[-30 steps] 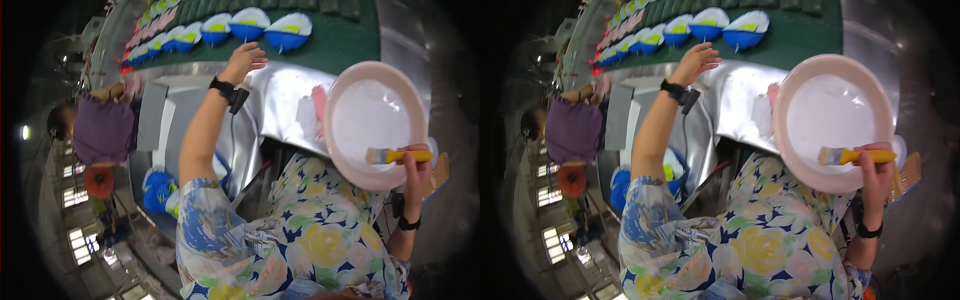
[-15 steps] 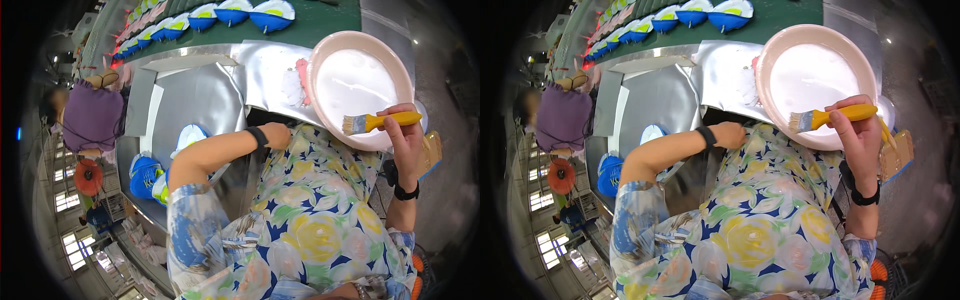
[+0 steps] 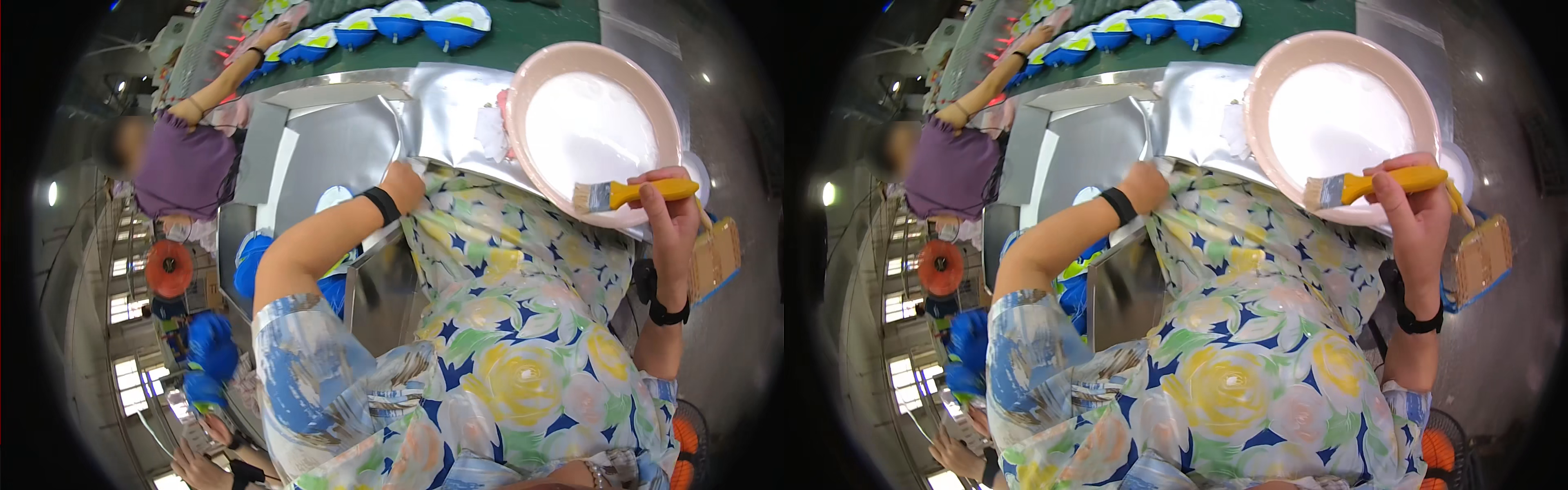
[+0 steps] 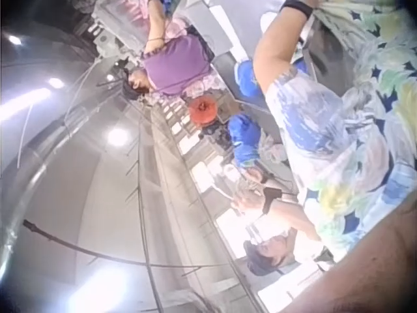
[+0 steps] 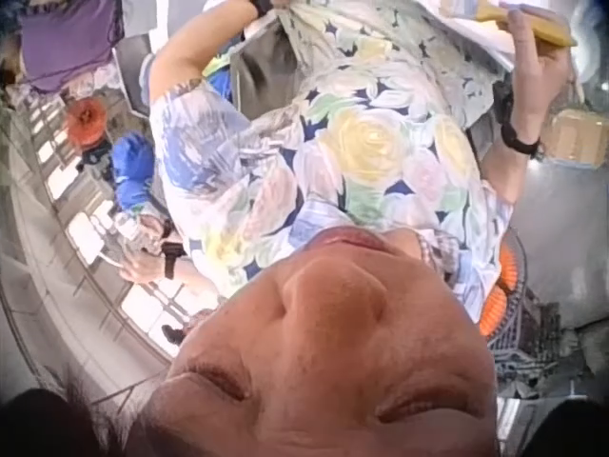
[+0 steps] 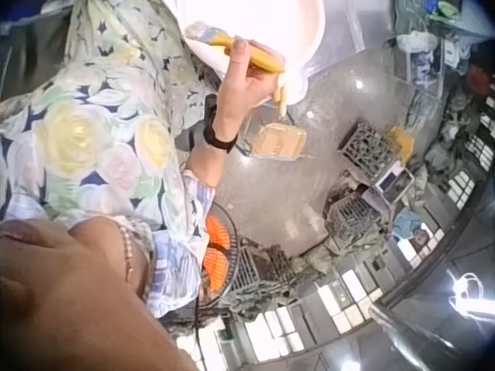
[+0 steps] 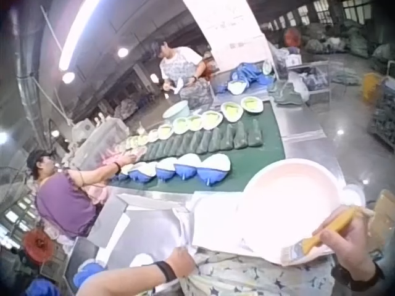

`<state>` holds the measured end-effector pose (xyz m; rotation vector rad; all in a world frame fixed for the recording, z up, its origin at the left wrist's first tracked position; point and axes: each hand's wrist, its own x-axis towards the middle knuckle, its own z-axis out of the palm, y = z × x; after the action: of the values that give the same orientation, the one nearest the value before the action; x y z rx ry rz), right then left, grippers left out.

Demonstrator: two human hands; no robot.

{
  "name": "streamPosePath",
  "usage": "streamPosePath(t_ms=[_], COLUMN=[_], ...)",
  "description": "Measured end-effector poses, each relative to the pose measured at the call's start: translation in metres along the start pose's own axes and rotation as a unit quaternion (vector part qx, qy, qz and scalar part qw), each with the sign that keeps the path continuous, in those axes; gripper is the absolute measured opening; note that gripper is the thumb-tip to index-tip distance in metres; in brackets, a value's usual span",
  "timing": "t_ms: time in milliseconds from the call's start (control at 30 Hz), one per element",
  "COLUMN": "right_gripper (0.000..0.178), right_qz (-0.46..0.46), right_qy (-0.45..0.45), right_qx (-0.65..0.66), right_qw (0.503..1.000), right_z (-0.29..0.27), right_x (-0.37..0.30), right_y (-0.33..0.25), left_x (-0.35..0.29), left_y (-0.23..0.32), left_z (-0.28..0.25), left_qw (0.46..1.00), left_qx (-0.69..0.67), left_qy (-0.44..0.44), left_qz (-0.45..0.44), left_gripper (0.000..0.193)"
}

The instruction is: The recorder uses a brush to apply white glue to the interior and edges of shoe uppers at a manufacturing workstation.

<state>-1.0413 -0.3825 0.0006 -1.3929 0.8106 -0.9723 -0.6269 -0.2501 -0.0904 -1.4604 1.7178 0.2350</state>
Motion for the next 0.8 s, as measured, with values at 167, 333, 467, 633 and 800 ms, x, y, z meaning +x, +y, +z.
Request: streamPosePath(t_ms=[167, 333, 467, 633, 800], right_gripper=[0.011, 0.013, 0.015, 0.018, 0.016], right_qz=[-0.023, -0.073, -0.072, 0.003, 0.008], right_qy=[-0.055, -0.040, -0.037, -0.058, -0.019], right_qx=[-0.033, -0.099, -0.096, -0.066, -0.073], right_qw=[0.998, 0.992, 0.992, 0.996, 0.997], right_z=[0.009, -0.030, -0.022, -0.005, -0.010], right_x=[0.000, 0.014, 0.026, 0.023, 0.021], right_y=[0.000, 0.015, 0.014, 0.001, -0.001], left_x=[-0.055, -0.171, -0.197, -0.149, -0.117], left_y=[-0.028, -0.109, -0.059, -0.012, -0.070], left_z=[-0.010, -0.004, 0.104, 0.100, 0.029], left_qw=[0.839, 0.711, 0.892, 0.958, 0.452], left_qx=[-0.522, -0.681, -0.398, -0.237, -0.798], left_qy=[0.152, 0.139, 0.097, 0.083, 0.357], left_qz=[0.012, -0.106, -0.188, -0.136, -0.178], left_gripper=[0.037, 0.051, 0.085, 0.065, 0.044])
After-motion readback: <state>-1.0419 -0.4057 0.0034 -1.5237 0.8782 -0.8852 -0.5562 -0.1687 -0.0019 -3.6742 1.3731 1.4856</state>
